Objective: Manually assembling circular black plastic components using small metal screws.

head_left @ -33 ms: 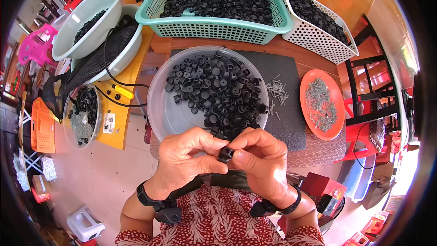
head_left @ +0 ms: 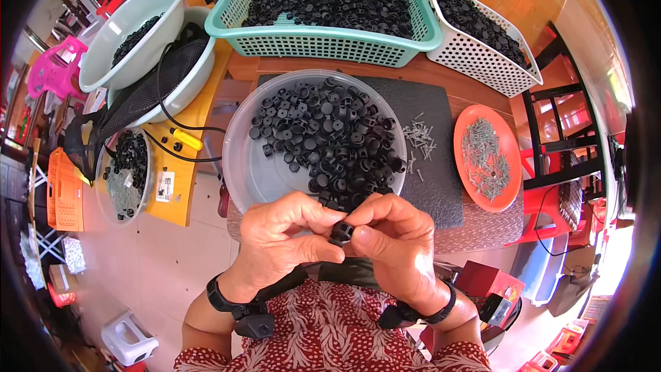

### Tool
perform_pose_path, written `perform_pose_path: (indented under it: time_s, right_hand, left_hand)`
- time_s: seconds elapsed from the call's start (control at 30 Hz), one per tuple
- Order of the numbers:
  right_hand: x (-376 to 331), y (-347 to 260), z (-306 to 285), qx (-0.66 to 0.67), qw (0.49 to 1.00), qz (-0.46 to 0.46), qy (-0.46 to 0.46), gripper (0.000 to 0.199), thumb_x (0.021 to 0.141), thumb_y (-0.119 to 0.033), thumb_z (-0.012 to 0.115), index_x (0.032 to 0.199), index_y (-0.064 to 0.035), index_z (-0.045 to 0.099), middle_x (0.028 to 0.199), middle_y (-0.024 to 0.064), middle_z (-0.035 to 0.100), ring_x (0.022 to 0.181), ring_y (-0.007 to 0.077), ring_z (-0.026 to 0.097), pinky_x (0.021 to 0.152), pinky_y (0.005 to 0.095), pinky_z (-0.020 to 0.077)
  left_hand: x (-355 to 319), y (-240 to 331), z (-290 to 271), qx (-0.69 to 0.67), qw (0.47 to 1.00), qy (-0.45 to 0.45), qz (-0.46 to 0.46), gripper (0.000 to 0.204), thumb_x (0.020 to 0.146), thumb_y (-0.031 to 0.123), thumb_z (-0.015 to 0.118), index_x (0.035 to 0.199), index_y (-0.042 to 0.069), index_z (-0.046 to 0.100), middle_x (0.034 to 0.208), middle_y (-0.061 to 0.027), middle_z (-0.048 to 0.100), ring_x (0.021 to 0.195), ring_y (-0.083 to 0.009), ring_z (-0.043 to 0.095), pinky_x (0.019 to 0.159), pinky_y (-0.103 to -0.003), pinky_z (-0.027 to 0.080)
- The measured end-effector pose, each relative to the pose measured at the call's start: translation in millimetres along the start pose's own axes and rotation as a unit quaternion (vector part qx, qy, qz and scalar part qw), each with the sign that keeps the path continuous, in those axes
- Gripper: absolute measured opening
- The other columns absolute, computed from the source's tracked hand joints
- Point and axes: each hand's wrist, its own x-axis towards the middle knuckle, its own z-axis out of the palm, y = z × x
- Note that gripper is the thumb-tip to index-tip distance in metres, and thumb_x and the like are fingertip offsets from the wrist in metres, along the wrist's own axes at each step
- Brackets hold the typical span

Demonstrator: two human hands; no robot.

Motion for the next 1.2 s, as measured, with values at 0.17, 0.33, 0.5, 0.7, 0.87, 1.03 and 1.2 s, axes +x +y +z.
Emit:
perform_pose_path:
  time_s: [0.17, 0.33, 0.5, 0.7, 0.87, 1.03, 1.2]
  right_hand:
    - [2, 0, -4, 0.037, 0.992, 0.109, 0.053, 0.011, 0.081, 0.002, 0.061, 0.092, -0.0019, 0.062, 0.078, 0.0013, 0.061, 0.065, 0.0054, 0.051, 0.057, 0.0190, 0.0405]
    - [4, 0, -1, 0.057, 0.989, 0.123, 0.065, 0.009, 0.081, 0.000, 0.062, 0.090, -0.0020, 0.061, 0.078, 0.0018, 0.061, 0.060, 0.0045, 0.048, 0.052, 0.0182, 0.0368]
    - [6, 1, -2, 0.063, 0.987, 0.131, 0.069, 0.010, 0.081, -0.001, 0.062, 0.091, -0.0016, 0.061, 0.079, 0.0021, 0.061, 0.062, 0.0046, 0.049, 0.052, 0.0178, 0.0373]
    - [5, -7, 8, -0.034, 0.991, 0.102, 0.084, 0.012, 0.081, -0.003, 0.063, 0.093, -0.0011, 0.060, 0.080, 0.0020, 0.061, 0.066, 0.0052, 0.054, 0.054, 0.0172, 0.0394]
    - [10, -9, 1, -0.016, 0.983, 0.166, 0.080, 0.013, 0.083, -0.010, 0.063, 0.092, -0.0013, 0.060, 0.078, 0.0027, 0.061, 0.062, 0.0060, 0.051, 0.054, 0.0185, 0.0399]
    - [13, -8, 3, 0.018, 0.978, 0.186, 0.092, 0.012, 0.083, -0.010, 0.062, 0.090, -0.0011, 0.059, 0.076, 0.0037, 0.059, 0.060, 0.0077, 0.050, 0.054, 0.0194, 0.0397]
    - [16, -10, 4, 0.031, 0.973, 0.207, 0.092, 0.013, 0.083, -0.011, 0.061, 0.091, -0.0013, 0.058, 0.074, 0.0037, 0.058, 0.061, 0.0089, 0.051, 0.055, 0.0207, 0.0400]
  left_hand:
    - [1, 9, 2, -0.132, 0.977, 0.045, -0.160, 0.035, 0.059, 0.003, 0.080, 0.087, -0.003, 0.060, 0.078, -0.0079, 0.062, 0.068, -0.0112, 0.060, 0.060, -0.023, 0.050]
    - [1, 4, -1, -0.136, 0.983, 0.009, -0.125, 0.028, 0.070, -0.007, 0.070, 0.095, -0.004, 0.057, 0.080, -0.0077, 0.062, 0.071, -0.0113, 0.061, 0.064, -0.024, 0.051]
    - [4, 6, -2, -0.159, 0.970, 0.043, -0.177, 0.031, 0.061, -0.002, 0.078, 0.086, -0.003, 0.059, 0.077, -0.0108, 0.063, 0.068, -0.0147, 0.063, 0.062, -0.026, 0.053]
    - [3, 5, -1, -0.124, 0.984, 0.015, -0.130, 0.026, 0.072, -0.008, 0.068, 0.095, -0.005, 0.058, 0.085, -0.0115, 0.064, 0.076, -0.0140, 0.063, 0.068, -0.026, 0.052]
    - [3, 6, 0, -0.154, 0.979, 0.014, -0.131, 0.024, 0.074, -0.006, 0.068, 0.096, -0.007, 0.057, 0.087, -0.0131, 0.064, 0.078, -0.0155, 0.063, 0.071, -0.027, 0.053]
    - [3, 11, 2, -0.148, 0.977, 0.032, -0.153, 0.027, 0.074, -0.004, 0.069, 0.097, -0.005, 0.056, 0.085, -0.0117, 0.064, 0.077, -0.0143, 0.062, 0.071, -0.027, 0.053]
    - [3, 6, 0, -0.155, 0.980, 0.044, -0.120, 0.033, 0.072, -0.002, 0.071, 0.099, 0.000, 0.053, 0.079, -0.0073, 0.062, 0.071, -0.0105, 0.059, 0.066, -0.024, 0.051]
